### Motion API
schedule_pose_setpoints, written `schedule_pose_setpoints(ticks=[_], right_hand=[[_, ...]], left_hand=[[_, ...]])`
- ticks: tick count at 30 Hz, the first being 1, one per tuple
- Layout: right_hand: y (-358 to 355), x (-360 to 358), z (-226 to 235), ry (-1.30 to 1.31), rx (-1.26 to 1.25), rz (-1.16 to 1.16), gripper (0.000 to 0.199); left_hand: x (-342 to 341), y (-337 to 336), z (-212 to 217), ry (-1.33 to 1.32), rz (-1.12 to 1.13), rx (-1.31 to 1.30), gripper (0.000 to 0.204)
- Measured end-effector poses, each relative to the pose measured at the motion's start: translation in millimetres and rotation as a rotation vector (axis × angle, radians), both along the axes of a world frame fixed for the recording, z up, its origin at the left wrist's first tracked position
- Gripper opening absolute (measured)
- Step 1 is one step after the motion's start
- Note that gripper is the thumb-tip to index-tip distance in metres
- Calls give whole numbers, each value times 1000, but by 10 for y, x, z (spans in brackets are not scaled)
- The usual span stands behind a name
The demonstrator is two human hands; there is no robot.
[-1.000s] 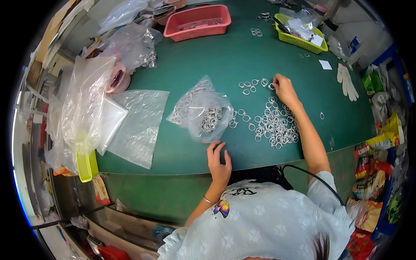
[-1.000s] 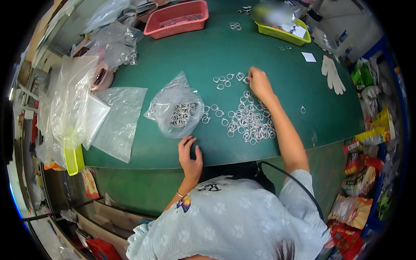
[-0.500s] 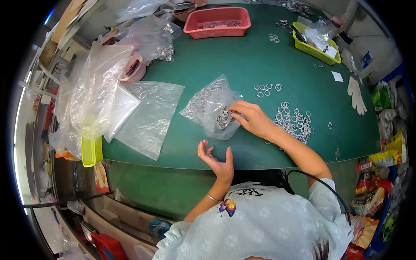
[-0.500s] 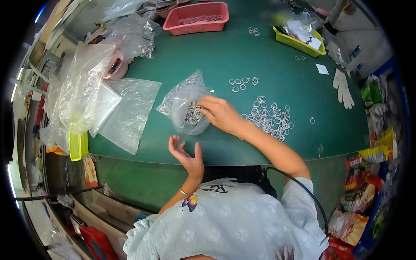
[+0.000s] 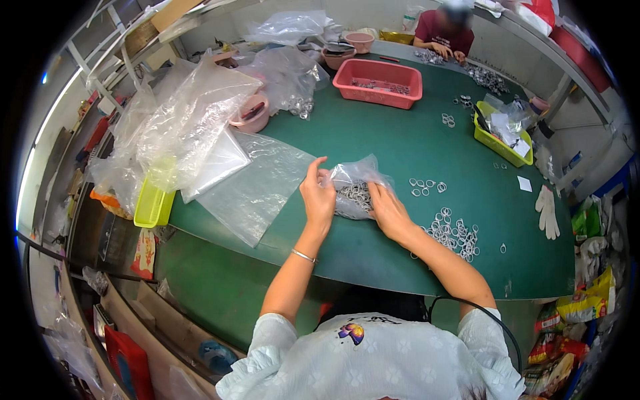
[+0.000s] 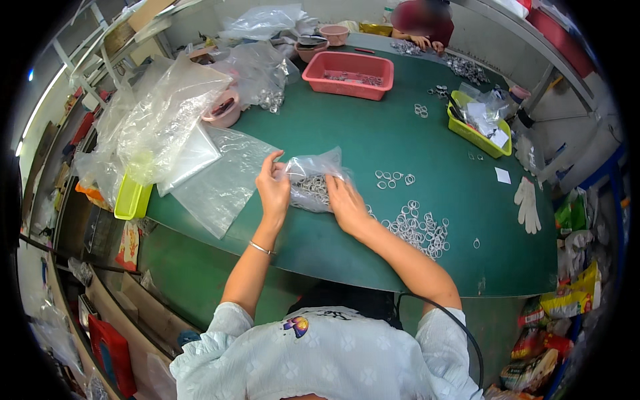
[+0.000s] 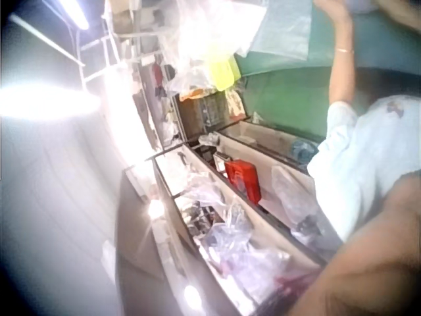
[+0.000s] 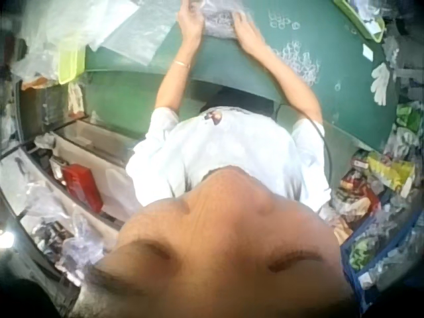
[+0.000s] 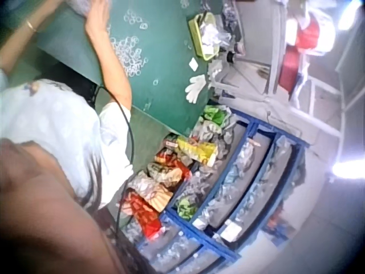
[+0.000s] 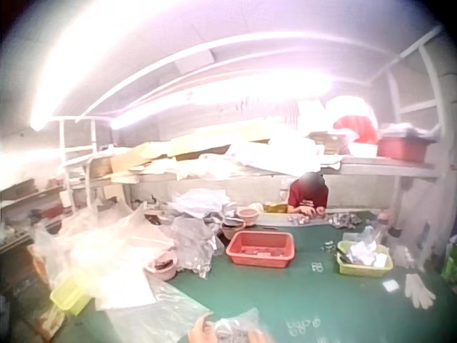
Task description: The person sorts small white plastic rings from a clear plastic bag onto a green work table. They pick up the rings by hand and place them into a growing pile on the table surface. The task involves repetitive handling of the small components without the use of tools.
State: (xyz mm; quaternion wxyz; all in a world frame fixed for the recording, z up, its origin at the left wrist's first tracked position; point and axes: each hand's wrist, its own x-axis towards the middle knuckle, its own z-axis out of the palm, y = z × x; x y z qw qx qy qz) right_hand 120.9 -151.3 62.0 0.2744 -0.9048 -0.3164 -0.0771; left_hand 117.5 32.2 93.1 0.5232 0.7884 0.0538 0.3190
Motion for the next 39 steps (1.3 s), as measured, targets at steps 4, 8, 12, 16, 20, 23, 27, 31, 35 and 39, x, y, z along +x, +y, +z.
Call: schedule_pose_setpoints(ticks=[4,8,12,16,20,23,27,31,35,39], right_hand=[[-91,-4,87,-58,-141,30,78],[-174,48,-184,-266,-244,136,58],[-219,-47,-84,-196,-492,184,29],[-331,-63,7,-144,-665,197,21],[-612,-68,-107,-263,-138,273,18],[-1039,-309,31,-155,118,311,18],[-1992,-572,107,34,120,57,25],[-2439,-561,34,196,54,-153,35],[-2396,-69,-199,198,80,-114,54],[-2079,601,-440,22,-12,-65,61]], left_hand=[[-294,-290,205,-320,106,509,41],[-516,-502,-12,-220,-397,721,30],[-214,-224,-238,291,-195,897,34],[-92,-245,-80,309,-128,838,44],[-316,-478,-50,64,-106,986,48],[-554,-701,-134,-55,-208,884,46],[-829,-1149,-323,64,-400,573,41],[-917,-1461,-612,68,-444,638,42],[-952,-1654,-660,108,-542,638,47],[-865,-1630,-815,248,-397,753,58]])
